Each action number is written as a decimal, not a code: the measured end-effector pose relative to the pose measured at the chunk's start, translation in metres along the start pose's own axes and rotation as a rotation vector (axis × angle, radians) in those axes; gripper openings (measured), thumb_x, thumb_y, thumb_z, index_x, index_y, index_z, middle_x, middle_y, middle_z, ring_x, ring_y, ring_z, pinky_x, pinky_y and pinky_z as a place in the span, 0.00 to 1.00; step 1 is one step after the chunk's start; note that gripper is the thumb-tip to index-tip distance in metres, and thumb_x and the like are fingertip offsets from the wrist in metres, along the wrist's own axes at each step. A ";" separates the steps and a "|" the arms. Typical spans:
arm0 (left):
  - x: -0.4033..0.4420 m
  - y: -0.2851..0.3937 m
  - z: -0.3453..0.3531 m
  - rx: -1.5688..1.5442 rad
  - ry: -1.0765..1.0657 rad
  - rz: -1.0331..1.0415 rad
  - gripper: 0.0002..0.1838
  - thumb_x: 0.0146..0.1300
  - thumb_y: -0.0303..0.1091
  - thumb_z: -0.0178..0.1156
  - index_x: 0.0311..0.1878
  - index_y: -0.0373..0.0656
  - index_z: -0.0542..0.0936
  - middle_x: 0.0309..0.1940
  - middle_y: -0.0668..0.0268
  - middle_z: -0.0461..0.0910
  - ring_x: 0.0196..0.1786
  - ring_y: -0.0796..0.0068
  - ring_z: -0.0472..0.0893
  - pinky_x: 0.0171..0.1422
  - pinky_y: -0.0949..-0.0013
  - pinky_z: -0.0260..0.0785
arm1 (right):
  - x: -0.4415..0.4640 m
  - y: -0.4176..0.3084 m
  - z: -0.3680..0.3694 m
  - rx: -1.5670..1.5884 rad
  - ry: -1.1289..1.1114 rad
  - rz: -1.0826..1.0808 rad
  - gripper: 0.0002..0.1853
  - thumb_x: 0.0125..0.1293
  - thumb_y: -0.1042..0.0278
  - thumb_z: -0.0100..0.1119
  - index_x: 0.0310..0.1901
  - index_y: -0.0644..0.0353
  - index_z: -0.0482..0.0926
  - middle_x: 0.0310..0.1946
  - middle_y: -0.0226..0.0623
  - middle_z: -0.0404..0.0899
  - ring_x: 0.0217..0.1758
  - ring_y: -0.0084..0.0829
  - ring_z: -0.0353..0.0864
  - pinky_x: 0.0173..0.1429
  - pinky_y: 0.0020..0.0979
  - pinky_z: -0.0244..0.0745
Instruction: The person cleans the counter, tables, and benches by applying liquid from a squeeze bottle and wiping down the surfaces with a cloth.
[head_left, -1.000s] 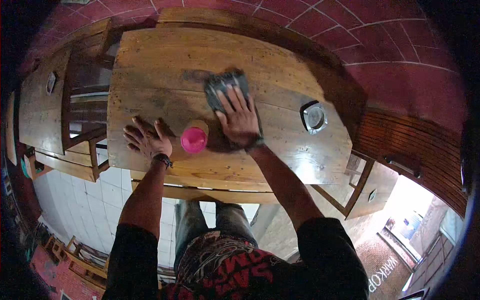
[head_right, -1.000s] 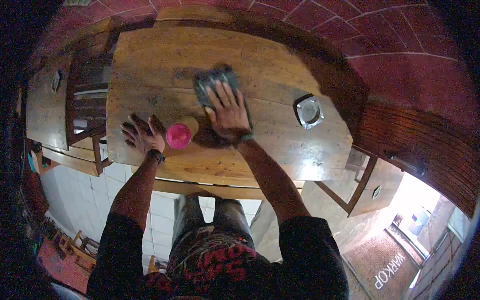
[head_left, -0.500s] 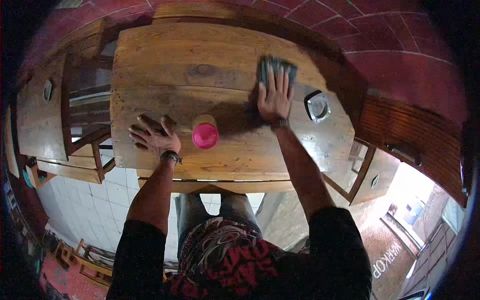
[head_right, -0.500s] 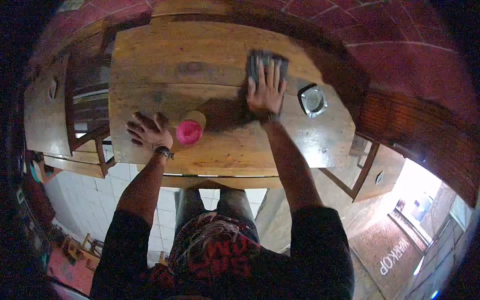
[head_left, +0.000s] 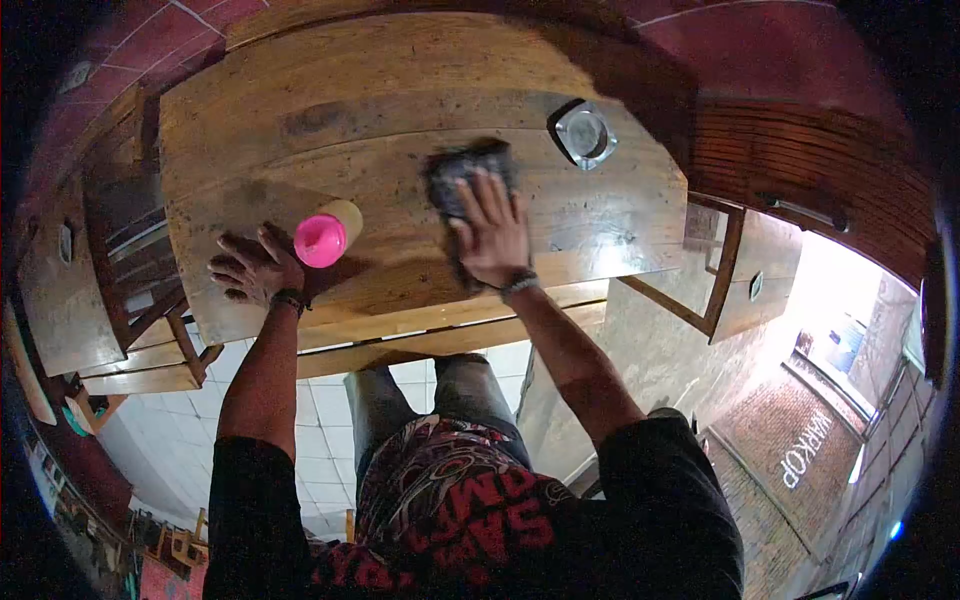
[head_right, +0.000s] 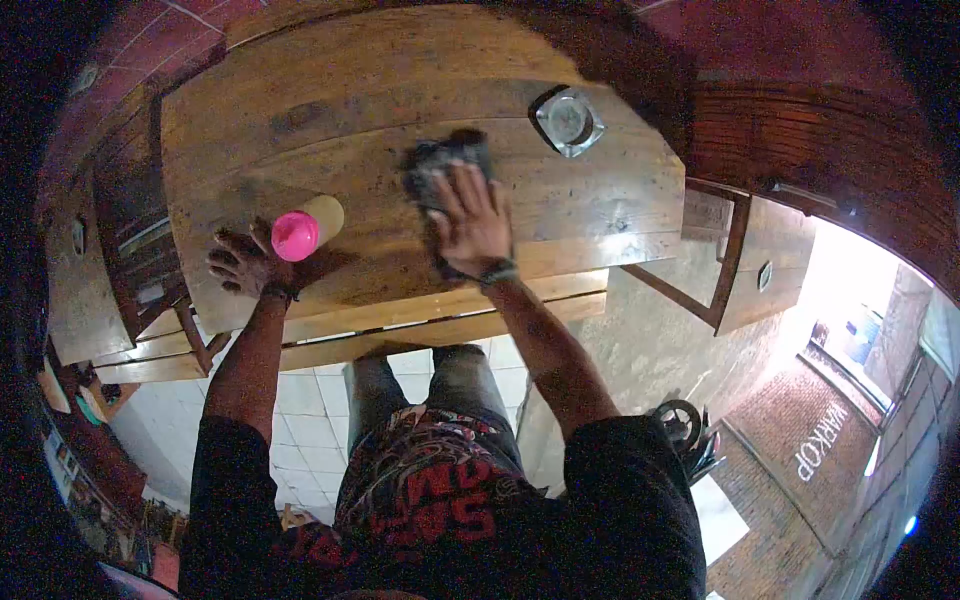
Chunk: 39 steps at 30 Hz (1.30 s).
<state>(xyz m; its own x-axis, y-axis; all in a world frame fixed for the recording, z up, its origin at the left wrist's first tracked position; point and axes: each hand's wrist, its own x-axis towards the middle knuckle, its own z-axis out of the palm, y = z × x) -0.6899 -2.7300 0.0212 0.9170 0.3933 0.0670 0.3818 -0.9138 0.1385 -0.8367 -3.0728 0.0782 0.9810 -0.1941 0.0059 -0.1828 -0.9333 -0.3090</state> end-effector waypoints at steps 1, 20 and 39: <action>0.000 0.001 0.001 0.002 0.012 -0.002 0.51 0.74 0.79 0.39 0.90 0.59 0.46 0.88 0.41 0.40 0.90 0.37 0.40 0.86 0.28 0.37 | -0.024 0.019 -0.009 -0.040 -0.006 0.043 0.33 0.79 0.50 0.51 0.82 0.48 0.66 0.84 0.45 0.60 0.86 0.50 0.58 0.85 0.58 0.52; -0.051 0.012 -0.034 -0.949 -0.376 0.619 0.65 0.57 0.51 0.79 0.87 0.36 0.47 0.84 0.42 0.53 0.86 0.38 0.54 0.89 0.39 0.42 | -0.074 -0.069 0.022 0.045 -0.044 -0.038 0.35 0.78 0.50 0.51 0.84 0.45 0.62 0.86 0.45 0.55 0.89 0.50 0.52 0.87 0.63 0.44; 0.102 -0.181 -0.001 -1.018 -0.092 0.060 0.34 0.66 0.41 0.77 0.69 0.37 0.74 0.63 0.52 0.81 0.64 0.57 0.82 0.68 0.55 0.79 | 0.116 -0.143 0.065 -0.151 0.158 -0.045 0.36 0.81 0.42 0.45 0.83 0.51 0.62 0.86 0.46 0.56 0.89 0.49 0.53 0.85 0.63 0.48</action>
<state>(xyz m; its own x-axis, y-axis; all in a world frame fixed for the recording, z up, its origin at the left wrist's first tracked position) -0.6653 -2.5247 0.0036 0.9529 0.3016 0.0315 0.0949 -0.3951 0.9137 -0.6927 -2.9427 0.0616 0.9680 -0.1849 0.1696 -0.1583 -0.9745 -0.1592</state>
